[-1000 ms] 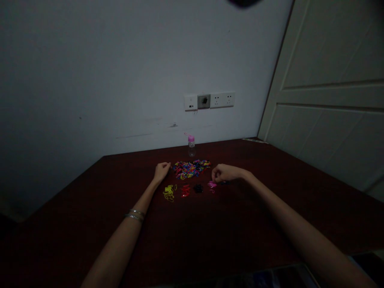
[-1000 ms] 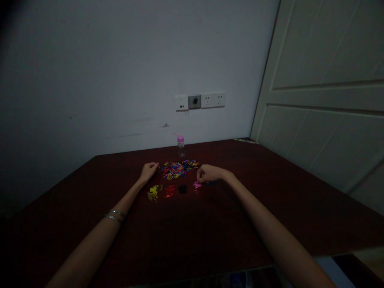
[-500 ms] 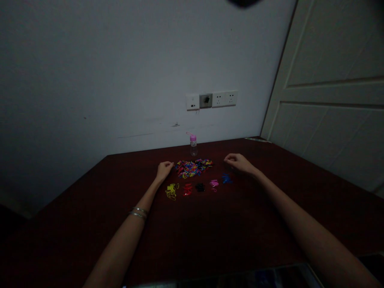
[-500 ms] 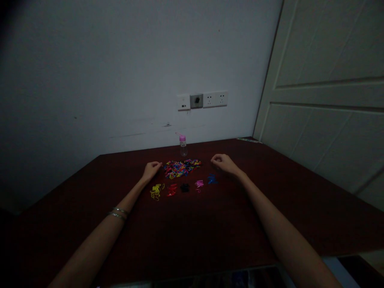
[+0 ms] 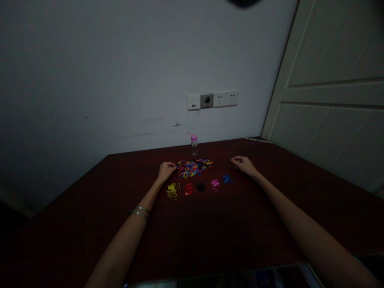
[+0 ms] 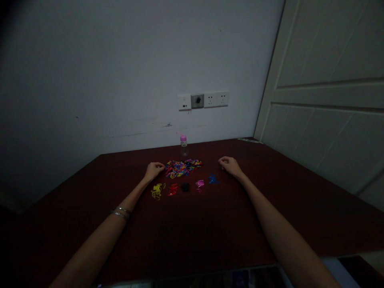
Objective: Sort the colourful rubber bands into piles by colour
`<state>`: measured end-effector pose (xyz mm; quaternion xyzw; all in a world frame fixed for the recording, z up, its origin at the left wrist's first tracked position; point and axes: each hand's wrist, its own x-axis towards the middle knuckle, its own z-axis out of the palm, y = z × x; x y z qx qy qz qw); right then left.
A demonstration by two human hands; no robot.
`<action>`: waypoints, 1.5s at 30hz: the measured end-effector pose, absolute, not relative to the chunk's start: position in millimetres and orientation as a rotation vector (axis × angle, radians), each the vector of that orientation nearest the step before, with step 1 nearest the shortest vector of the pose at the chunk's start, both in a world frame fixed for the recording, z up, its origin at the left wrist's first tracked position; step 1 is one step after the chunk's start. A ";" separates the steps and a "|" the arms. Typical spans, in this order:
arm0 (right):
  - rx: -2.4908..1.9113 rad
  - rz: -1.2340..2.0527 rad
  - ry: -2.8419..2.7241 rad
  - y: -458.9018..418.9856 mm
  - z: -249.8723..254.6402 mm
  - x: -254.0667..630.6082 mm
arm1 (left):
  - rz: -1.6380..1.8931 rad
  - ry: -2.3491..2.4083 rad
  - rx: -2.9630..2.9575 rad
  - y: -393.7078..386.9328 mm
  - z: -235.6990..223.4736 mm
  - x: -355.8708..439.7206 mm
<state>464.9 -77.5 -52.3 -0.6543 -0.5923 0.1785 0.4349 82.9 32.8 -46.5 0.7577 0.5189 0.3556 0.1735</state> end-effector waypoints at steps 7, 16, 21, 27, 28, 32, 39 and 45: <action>-1.627 0.470 -1.462 -78.9 -50.6 464.0 | 0.970 1.508 2.230 31.8 -47.0 82.9; -1.626 0.475 -1.446 -77.5 -53.1 464.2 | 0.937 1.525 2.293 32.7 -47.6 83.1; -1.629 0.447 -1.445 -74.3 -58.3 466.5 | 0.926 1.575 2.275 29.1 -42.6 85.4; -1.638 0.404 -1.469 -69.4 -64.0 470.4 | 1.020 1.623 2.160 22.5 -29.7 93.7; -1.642 0.399 -1.472 -69.2 -64.0 470.4 | 1.047 1.615 2.148 21.9 -27.3 96.0; -1.657 0.377 -1.464 -69.1 -62.9 468.9 | 1.156 1.549 2.102 20.1 -16.5 108.3; -1.645 0.371 -1.470 -68.9 -63.7 468.3 | 1.191 1.310 2.083 10.7 -1.4 144.2; -1.643 0.380 -1.478 -69.6 -62.2 467.1 | 1.024 1.001 2.088 -18.6 -0.4 191.1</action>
